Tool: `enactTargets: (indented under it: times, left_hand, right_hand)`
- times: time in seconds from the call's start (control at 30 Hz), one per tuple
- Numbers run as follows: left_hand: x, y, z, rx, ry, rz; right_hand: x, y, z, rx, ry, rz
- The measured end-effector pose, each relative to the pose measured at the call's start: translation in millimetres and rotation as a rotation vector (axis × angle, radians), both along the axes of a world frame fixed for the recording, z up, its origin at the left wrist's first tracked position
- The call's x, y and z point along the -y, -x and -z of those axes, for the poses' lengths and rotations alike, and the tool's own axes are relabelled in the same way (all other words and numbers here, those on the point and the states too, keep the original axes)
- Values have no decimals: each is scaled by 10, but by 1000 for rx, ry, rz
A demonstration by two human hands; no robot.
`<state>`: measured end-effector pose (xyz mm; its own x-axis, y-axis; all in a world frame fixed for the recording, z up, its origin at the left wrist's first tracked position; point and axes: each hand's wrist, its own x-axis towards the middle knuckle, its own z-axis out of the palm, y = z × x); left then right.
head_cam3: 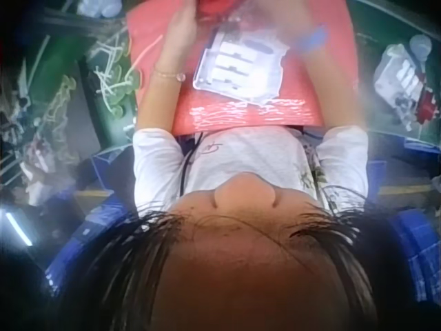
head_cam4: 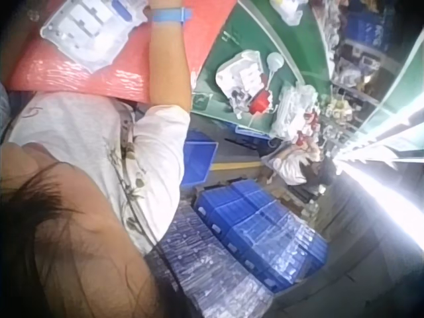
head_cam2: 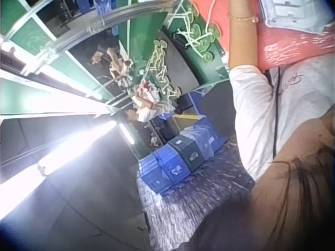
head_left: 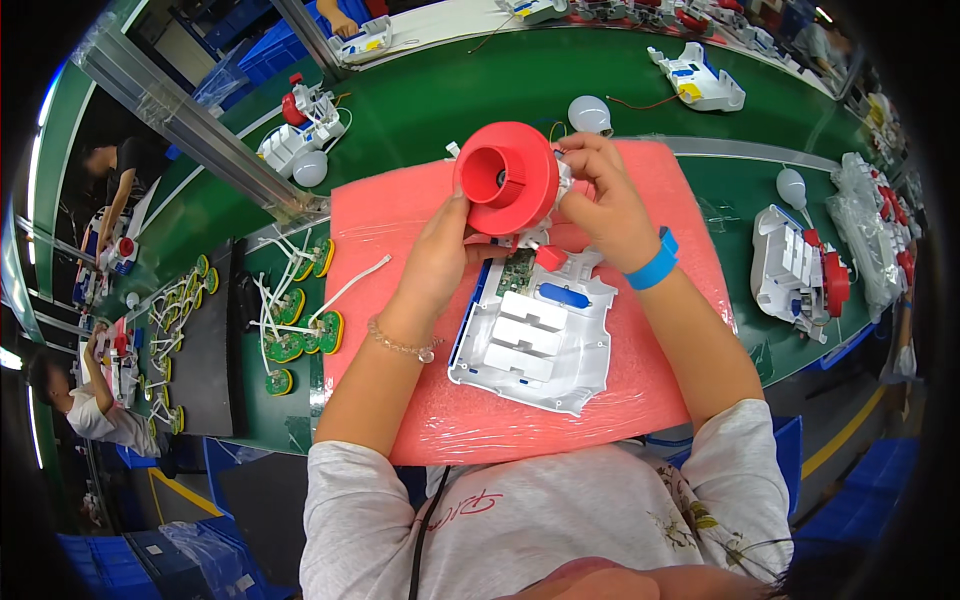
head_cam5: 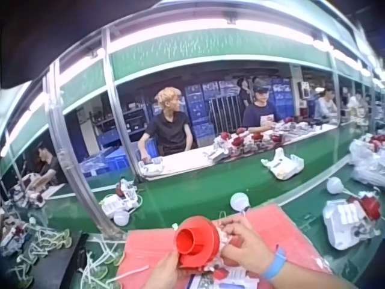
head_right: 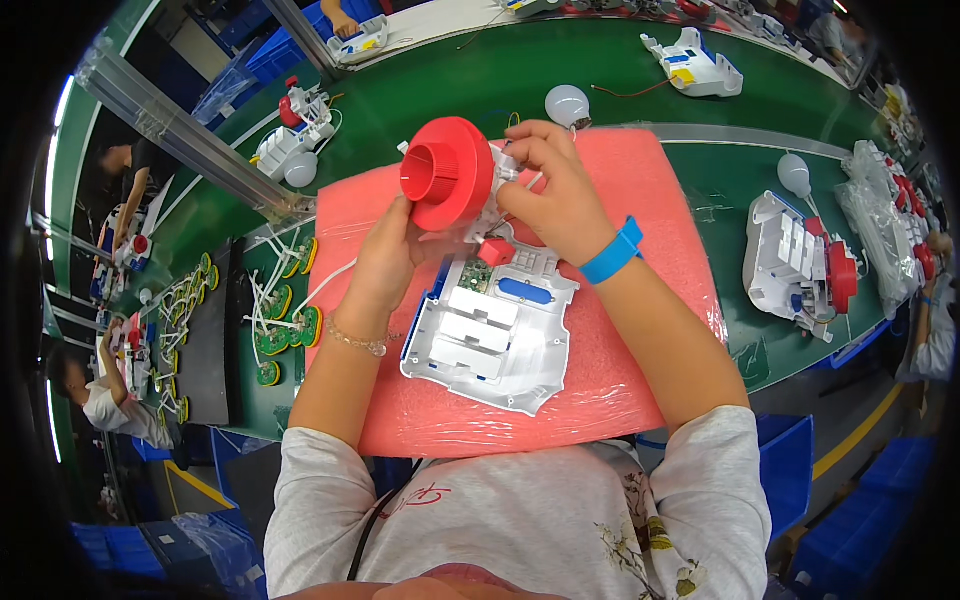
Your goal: The person assembles a white and red electronic device on a pink foam pad. They connect wires to a circuit board, insert a red plastic housing, and attach a light bulb. The person then places the assembled unit onto a green conveyor belt and retrieves another unit to continue the process.
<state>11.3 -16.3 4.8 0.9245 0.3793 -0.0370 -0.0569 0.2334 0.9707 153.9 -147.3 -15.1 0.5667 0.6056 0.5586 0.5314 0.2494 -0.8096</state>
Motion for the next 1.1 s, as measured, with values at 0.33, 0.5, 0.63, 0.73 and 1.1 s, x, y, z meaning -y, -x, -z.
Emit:
enactTargets:
  times: [0.33,0.5,0.63,0.73,1.1]
  left_hand:
    - [135,17,74,123,-510,129]
    - [96,-37,115,63,-530,36]
    - [110,-63,105,72,-560,39]
    - [120,-45,84,27,-600,73]
    - [315,35,-92,112,-808,170]
  right_hand:
    - [206,28,-386,71,68,49]
    - [163,126,-353,159,42,63]
    - [321,162,-578,190,215,23]
    - [423,162,-684,315,237,45]
    - [421,17,-654,-12,270,96]
